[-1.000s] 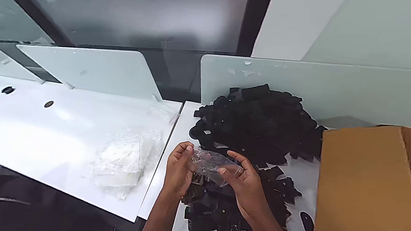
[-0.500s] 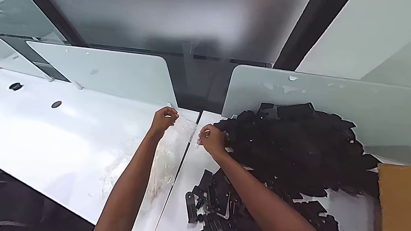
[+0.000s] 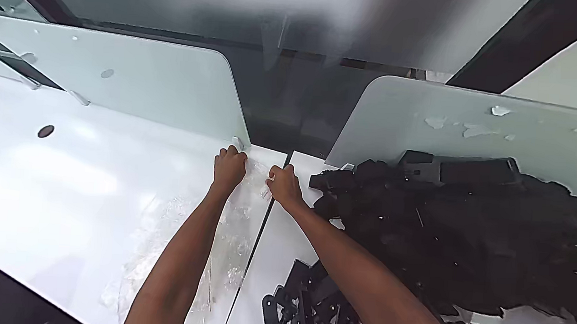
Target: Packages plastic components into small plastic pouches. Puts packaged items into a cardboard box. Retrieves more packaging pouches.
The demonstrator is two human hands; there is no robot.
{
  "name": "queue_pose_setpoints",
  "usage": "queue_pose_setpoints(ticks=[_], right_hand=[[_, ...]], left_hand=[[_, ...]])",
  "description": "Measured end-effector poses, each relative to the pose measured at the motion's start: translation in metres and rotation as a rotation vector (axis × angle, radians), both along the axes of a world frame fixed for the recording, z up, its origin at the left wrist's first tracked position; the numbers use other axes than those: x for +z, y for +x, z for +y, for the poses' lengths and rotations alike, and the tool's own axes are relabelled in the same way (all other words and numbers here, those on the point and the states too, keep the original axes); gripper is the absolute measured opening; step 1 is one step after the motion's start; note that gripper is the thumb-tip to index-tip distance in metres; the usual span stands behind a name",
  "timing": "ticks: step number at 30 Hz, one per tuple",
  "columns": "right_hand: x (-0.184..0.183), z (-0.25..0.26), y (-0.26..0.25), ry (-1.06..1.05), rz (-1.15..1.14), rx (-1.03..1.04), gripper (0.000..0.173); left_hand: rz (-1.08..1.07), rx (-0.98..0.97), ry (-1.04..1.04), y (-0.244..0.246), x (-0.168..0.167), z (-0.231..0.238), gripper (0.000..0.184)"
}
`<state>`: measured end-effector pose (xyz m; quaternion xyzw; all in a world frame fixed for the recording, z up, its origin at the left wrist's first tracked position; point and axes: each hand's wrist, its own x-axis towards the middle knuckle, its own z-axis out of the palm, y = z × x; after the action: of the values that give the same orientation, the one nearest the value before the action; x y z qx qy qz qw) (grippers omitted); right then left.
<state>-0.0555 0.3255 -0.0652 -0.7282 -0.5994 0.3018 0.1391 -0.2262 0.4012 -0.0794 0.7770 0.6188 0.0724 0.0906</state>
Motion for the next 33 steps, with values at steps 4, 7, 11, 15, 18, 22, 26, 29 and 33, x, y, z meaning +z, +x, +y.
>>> queue_pose_setpoints(ticks=[4, 7, 11, 15, 18, 22, 26, 29, 33], right_hand=[[0.021, -0.014, 0.007, 0.051, -0.017, 0.005, 0.030], [0.048, -0.043, 0.020, 0.091, -0.027, 0.066, 0.031], [0.090, -0.107, 0.061, 0.046, -0.109, 0.244, 0.028], [0.152, -0.200, 0.134, -0.010, -0.129, 0.293, 0.019], [0.200, -0.290, 0.201, -0.033, -0.098, 0.219, 0.015], [0.239, -0.413, 0.292, -0.012, 0.019, -0.043, 0.012], [0.249, -0.510, 0.370, 0.061, 0.154, -0.361, 0.006], [0.229, -0.553, 0.418, 0.005, 0.258, -0.536, 0.006], [0.184, -0.575, 0.475, -0.190, 0.020, -0.382, 0.010]], left_hand=[[0.009, 0.007, 0.081, 0.008, 0.018, -0.021, 0.031], [0.041, 0.011, 0.115, 0.020, 0.043, -0.048, 0.036], [-0.031, -0.195, 0.138, 0.062, 0.076, -0.109, 0.030], [-0.200, -0.594, 0.156, 0.140, 0.125, -0.204, 0.023], [-0.268, -0.855, 0.146, 0.206, 0.161, -0.281, 0.023], [-0.382, -1.148, 0.151, 0.299, 0.189, -0.363, 0.024], [-0.492, -1.344, 0.137, 0.390, 0.199, -0.422, 0.023], [-0.527, -1.528, 0.144, 0.454, 0.202, -0.450, 0.019], [-0.206, -1.795, 0.022, 0.523, 0.197, -0.480, 0.021]])
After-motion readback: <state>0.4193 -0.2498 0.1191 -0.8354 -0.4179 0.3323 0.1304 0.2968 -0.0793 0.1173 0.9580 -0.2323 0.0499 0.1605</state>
